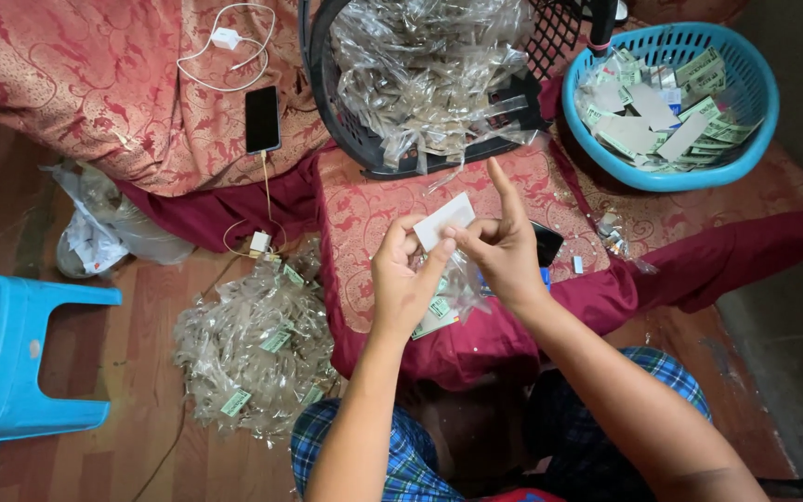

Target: Packing small items into plastic packets and stapling paper labels to them.

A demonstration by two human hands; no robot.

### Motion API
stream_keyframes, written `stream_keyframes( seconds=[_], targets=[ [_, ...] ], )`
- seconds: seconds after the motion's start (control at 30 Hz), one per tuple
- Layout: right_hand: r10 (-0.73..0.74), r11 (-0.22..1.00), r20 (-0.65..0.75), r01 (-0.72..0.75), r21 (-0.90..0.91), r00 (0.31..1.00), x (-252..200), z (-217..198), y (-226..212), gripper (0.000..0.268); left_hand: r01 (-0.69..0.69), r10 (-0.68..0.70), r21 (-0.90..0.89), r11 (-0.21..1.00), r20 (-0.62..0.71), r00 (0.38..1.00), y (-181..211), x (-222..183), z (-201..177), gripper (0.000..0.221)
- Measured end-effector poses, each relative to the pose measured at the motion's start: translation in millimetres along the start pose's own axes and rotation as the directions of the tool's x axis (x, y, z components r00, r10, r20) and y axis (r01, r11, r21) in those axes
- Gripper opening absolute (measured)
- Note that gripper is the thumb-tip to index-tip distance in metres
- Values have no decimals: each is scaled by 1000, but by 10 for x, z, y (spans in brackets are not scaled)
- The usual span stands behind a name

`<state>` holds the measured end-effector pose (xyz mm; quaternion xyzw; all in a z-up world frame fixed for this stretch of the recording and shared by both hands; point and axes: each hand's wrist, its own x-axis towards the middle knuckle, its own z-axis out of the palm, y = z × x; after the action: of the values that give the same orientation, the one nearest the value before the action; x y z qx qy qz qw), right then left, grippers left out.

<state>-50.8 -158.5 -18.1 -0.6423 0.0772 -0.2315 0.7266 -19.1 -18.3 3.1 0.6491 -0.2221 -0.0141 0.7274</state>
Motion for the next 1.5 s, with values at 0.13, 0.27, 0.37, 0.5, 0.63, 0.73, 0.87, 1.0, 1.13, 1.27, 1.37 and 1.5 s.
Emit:
stream_keyframes(
  seconds=[0.13,0.27,0.37,0.5,0.63,0.73,0.87,1.0,1.13,1.27,1.37,1.5],
  targets=[
    [33,999,14,-33,-8,999,25,-45,-10,102,-15,16,-18,1000,43,999,-33,7,-38,23],
    [150,988,55,-152,40,987,94,-44,-63,76,-11,12,-13,1000,93,996,-34,22,-81,20],
    [222,969,82,-229,97,972,137,-163,93,37,1,0,-9,1000,130,992,-40,21,-110,22],
    [246,951,128,-265,161,961,70,-162,-1,13,0,-6,56,998,102,995,203,24,-64,10],
    [232,954,136,-252,160,963,47,-160,-73,13,-118,92,270,956,109,990,288,38,-83,34],
    [210,961,139,-231,152,968,73,-191,-76,10,-137,109,268,954,116,987,148,19,-83,40],
    [111,986,155,-90,-140,982,225,-332,-64,15,-130,110,247,960,96,989,214,49,-91,39],
    [368,301,239,128,-945,899,380,-540,-81,42,-106,122,294,950,-36,992,147,65,-179,30],
    [455,-78,296,369,-926,840,289,-856,959,49,-107,157,366,925,-109,982,-47,98,-311,31],
    [508,-125,196,297,-947,839,424,-792,786,26,-133,207,440,888,-124,971,-106,129,-355,34],
    [582,132,199,150,-980,789,532,-790,85,41,-142,205,484,864,-81,975,-339,111,-305,31],
    [463,769,88,-350,-534,882,300,-500,-796,30,-175,190,523,834,25,982,-519,59,-67,30]
  ],
)
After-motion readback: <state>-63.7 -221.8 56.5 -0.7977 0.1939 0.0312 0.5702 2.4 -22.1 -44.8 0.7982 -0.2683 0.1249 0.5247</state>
